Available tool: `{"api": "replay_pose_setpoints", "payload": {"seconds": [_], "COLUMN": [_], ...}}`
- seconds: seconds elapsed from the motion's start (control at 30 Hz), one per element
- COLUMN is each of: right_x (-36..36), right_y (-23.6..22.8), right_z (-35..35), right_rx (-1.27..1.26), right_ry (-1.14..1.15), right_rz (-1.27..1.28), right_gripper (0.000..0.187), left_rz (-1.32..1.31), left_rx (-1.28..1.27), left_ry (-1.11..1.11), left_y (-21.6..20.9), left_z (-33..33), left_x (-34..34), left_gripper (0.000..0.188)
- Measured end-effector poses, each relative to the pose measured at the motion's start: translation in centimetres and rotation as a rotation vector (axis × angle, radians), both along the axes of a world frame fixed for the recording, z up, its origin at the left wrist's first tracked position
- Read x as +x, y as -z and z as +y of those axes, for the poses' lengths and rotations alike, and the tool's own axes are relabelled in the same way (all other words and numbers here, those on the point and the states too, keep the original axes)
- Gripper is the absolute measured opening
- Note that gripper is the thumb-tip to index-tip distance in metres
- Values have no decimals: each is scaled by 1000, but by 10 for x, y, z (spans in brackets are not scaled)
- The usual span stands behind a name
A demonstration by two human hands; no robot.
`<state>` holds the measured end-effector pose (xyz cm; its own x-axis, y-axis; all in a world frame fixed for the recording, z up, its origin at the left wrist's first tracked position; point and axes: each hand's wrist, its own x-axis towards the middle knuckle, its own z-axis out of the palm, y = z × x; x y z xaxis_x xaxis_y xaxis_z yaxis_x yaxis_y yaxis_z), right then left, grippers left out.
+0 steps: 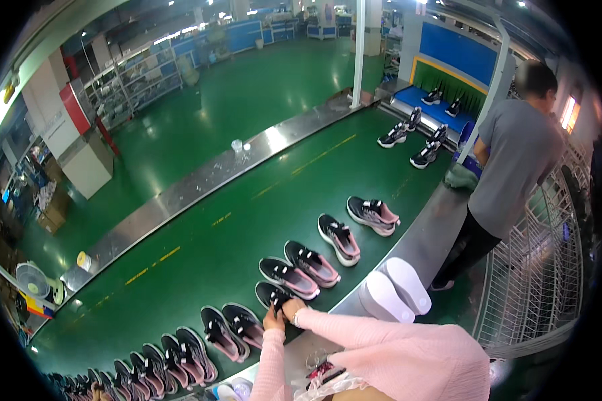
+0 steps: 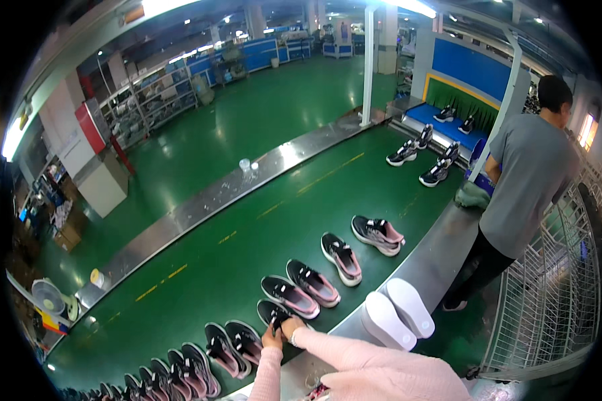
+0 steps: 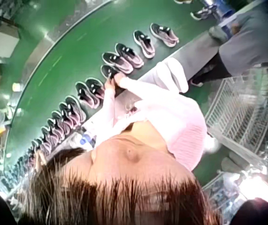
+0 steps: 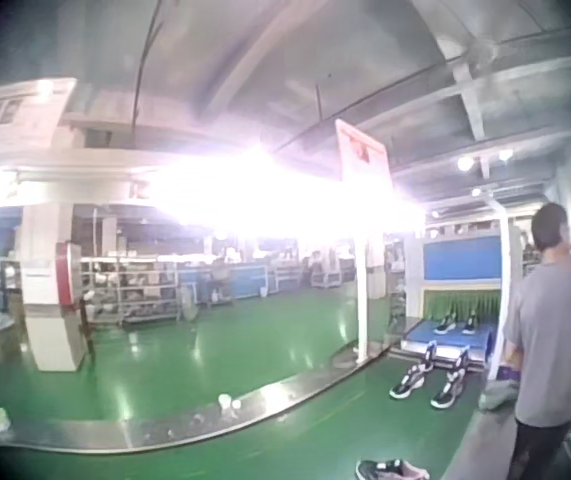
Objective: The person matches white shoe insoles to the corresponding black and pink sneakers on a conveyor belt. The person picks up pairs of insoles, aligns them with the shoes moving on the belt, and places the insoles into or near the shoes.
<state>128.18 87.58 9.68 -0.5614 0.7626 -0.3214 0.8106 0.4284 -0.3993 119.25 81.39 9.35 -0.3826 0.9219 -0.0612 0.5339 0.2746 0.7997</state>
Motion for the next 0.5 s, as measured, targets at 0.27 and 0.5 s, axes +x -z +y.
{"api": "replay_pose_setpoints", "payload": {"seconds": [0.27,0.5], "right_x": [10,15], "right_y": [-1,18], "right_z": [11,11], "right_rx": [-406,-176], "right_ry": [153,17], "right_rz": [141,104], "right_gripper": [30,31], "left_rz": [-312,-143], "left_rx": [-144,-106], "left_ry": [-106,-139], "left_y": [-2,-16], "left_z": [2,13], "left_x": [16,32], "left_gripper": [35,34]}}
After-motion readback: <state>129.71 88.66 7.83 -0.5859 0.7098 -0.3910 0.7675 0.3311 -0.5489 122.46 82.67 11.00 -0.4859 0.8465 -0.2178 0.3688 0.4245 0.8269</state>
